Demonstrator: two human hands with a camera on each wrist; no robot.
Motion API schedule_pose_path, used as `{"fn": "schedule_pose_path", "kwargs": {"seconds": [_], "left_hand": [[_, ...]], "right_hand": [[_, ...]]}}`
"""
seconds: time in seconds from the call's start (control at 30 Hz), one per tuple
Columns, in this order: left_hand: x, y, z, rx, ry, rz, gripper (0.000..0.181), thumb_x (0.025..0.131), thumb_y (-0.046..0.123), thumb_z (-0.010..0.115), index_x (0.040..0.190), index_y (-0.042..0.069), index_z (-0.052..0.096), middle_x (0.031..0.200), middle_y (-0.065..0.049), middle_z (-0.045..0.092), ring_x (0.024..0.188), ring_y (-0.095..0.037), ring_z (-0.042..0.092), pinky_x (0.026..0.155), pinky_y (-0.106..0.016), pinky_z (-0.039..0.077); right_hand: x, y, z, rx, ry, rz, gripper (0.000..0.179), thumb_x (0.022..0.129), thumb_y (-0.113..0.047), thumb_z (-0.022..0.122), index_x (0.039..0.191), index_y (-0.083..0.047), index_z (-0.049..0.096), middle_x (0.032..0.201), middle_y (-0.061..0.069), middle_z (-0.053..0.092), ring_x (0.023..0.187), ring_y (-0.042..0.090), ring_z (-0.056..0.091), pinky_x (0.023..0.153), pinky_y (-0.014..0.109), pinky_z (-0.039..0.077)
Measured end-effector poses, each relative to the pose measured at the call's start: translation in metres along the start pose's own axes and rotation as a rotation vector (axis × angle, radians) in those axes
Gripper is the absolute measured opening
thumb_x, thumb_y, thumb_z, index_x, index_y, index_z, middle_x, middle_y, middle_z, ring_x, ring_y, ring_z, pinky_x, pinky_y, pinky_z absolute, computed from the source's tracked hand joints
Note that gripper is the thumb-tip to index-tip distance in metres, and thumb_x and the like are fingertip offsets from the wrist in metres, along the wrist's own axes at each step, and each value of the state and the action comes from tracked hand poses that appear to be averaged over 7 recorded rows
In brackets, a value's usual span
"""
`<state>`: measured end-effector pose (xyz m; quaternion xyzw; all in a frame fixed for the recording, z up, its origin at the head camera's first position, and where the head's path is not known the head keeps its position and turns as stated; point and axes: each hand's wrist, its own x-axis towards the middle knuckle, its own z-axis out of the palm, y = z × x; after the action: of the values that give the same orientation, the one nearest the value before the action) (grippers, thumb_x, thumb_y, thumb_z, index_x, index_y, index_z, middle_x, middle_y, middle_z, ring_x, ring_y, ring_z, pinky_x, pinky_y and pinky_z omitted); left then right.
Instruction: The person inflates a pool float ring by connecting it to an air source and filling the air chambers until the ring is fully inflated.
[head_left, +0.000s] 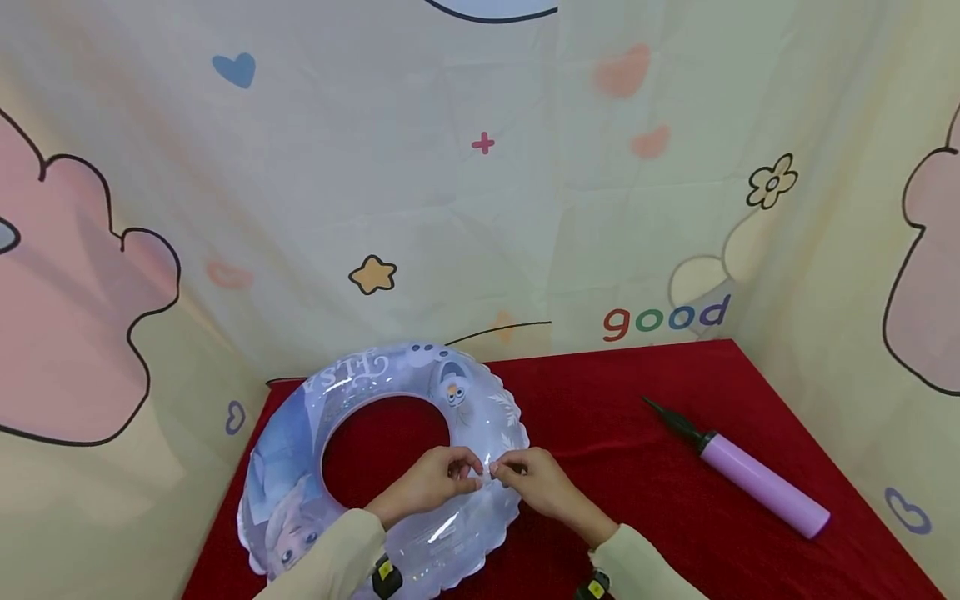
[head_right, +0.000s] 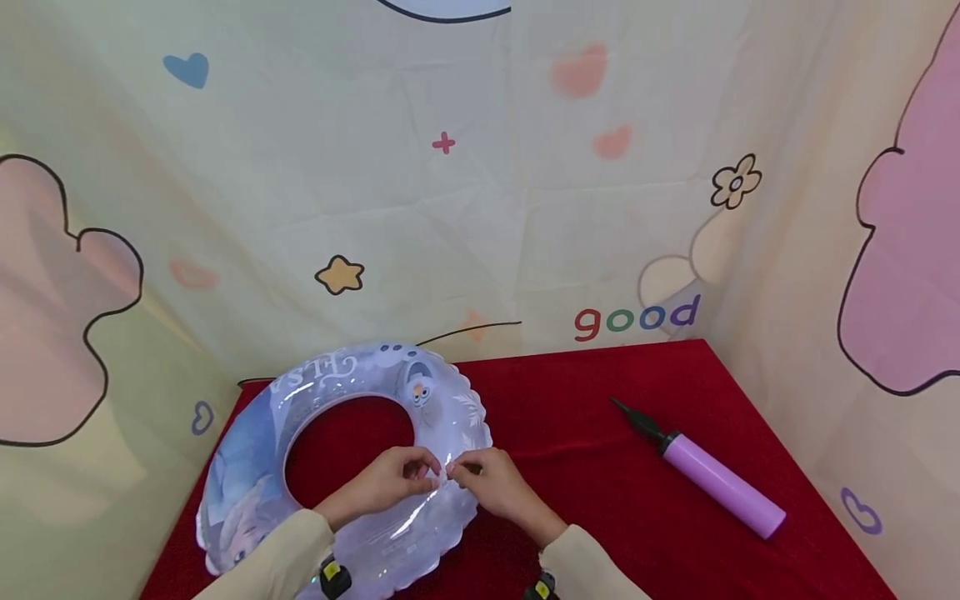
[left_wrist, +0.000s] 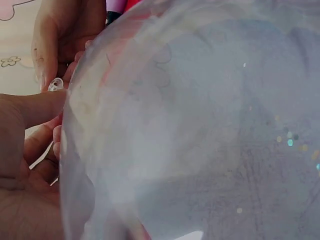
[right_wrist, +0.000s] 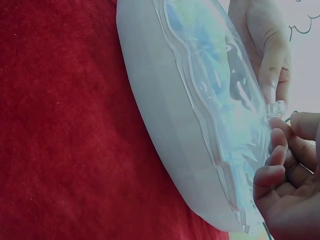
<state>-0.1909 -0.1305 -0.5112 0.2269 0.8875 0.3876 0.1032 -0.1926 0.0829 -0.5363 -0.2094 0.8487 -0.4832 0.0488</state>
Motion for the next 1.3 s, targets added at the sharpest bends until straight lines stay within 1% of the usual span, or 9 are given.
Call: {"fn": "schedule_pose_path", "kwargs": {"seconds": [0.17, 0.33, 0.53, 0.7, 0.8, 0.9, 1.0, 1.13, 1.3], "left_hand": [[-0.004, 0.002, -0.008, 0.010, 0.000, 0.007, 0.010, 0.087, 0.019, 0.071, 0.095, 0.015, 0.068, 0.078, 0.005, 0.057, 0.073, -0.008, 0.052, 0.064, -0.021, 0.044], [-0.014, 0.005, -0.031, 0.044, 0.042, 0.025, 0.013, 0.090, 0.023, 0.068, 0.101, 0.017, 0.069, 0.086, 0.007, 0.065, 0.080, -0.008, 0.060, 0.073, -0.023, 0.051], [-0.036, -0.003, -0.078, 0.122, 0.244, -0.007, 0.017, 0.090, 0.023, 0.069, 0.105, 0.015, 0.068, 0.097, 0.004, 0.070, 0.089, -0.010, 0.065, 0.082, -0.027, 0.053], [-0.063, -0.045, -0.123, 0.194, 0.446, -0.056, 0.025, 0.092, 0.021, 0.067, 0.112, 0.005, 0.065, 0.109, -0.012, 0.069, 0.101, -0.029, 0.065, 0.088, -0.045, 0.053], [-0.087, -0.076, -0.144, 0.252, 0.529, -0.121, 0.035, 0.093, 0.022, 0.065, 0.121, 0.001, 0.060, 0.123, -0.023, 0.061, 0.115, -0.043, 0.056, 0.094, -0.060, 0.046], [-0.113, -0.103, -0.159, 0.275, 0.549, -0.221, 0.045, 0.095, 0.025, 0.061, 0.130, -0.002, 0.053, 0.136, -0.032, 0.050, 0.125, -0.052, 0.045, 0.098, -0.068, 0.039], [-0.132, -0.126, -0.167, 0.180, 0.517, -0.381, 0.056, 0.099, 0.034, 0.054, 0.139, -0.002, 0.044, 0.147, -0.035, 0.036, 0.132, -0.053, 0.036, 0.102, -0.068, 0.034], [-0.146, -0.150, -0.169, 0.044, 0.459, -0.594, 0.068, 0.100, 0.046, 0.045, 0.148, 0.000, 0.032, 0.154, -0.035, 0.023, 0.139, -0.053, 0.027, 0.108, -0.065, 0.030], [-0.151, -0.168, -0.166, -0.094, 0.392, -0.670, 0.082, 0.098, 0.057, 0.041, 0.155, 0.004, 0.016, 0.159, -0.031, 0.010, 0.145, -0.051, 0.016, 0.114, -0.061, 0.023]], "right_hand": [[-0.004, -0.004, -0.002, 0.017, 0.025, -0.029, 0.016, 0.093, -0.024, 0.063, 0.095, -0.012, 0.074, 0.075, -0.003, 0.062, 0.065, 0.003, 0.050, 0.057, 0.022, 0.044], [-0.009, -0.009, -0.005, 0.034, 0.101, -0.052, 0.011, 0.093, -0.022, 0.065, 0.096, -0.013, 0.072, 0.084, 0.000, 0.068, 0.071, 0.006, 0.056, 0.060, 0.022, 0.048], [-0.008, -0.010, -0.012, 0.033, 0.260, -0.063, 0.011, 0.089, -0.013, 0.068, 0.099, -0.016, 0.069, 0.095, -0.002, 0.066, 0.084, 0.014, 0.060, 0.071, 0.023, 0.049], [-0.006, -0.006, -0.014, 0.080, 0.291, 0.024, 0.026, 0.088, -0.014, 0.068, 0.114, -0.014, 0.065, 0.114, 0.003, 0.060, 0.103, 0.026, 0.060, 0.076, 0.024, 0.049], [-0.006, -0.002, -0.014, 0.097, 0.275, 0.050, 0.037, 0.089, -0.017, 0.068, 0.124, -0.010, 0.060, 0.127, 0.010, 0.054, 0.113, 0.033, 0.057, 0.082, 0.030, 0.051], [-0.004, 0.002, -0.014, 0.111, 0.253, 0.071, 0.052, 0.090, -0.023, 0.068, 0.136, -0.009, 0.050, 0.140, 0.015, 0.045, 0.123, 0.041, 0.052, 0.091, 0.044, 0.052], [-0.002, 0.007, -0.012, 0.116, 0.231, 0.111, 0.065, 0.090, -0.030, 0.068, 0.146, -0.012, 0.039, 0.149, 0.018, 0.036, 0.129, 0.047, 0.047, 0.097, 0.055, 0.048], [0.003, 0.011, -0.009, 0.099, 0.186, 0.146, 0.076, 0.090, -0.037, 0.066, 0.152, -0.015, 0.029, 0.154, 0.018, 0.029, 0.131, 0.047, 0.045, 0.099, 0.057, 0.046], [0.010, 0.013, -0.005, 0.125, 0.177, 0.156, 0.077, 0.091, -0.038, 0.065, 0.153, -0.013, 0.027, 0.155, 0.020, 0.028, 0.132, 0.045, 0.043, 0.103, 0.059, 0.042]]}}
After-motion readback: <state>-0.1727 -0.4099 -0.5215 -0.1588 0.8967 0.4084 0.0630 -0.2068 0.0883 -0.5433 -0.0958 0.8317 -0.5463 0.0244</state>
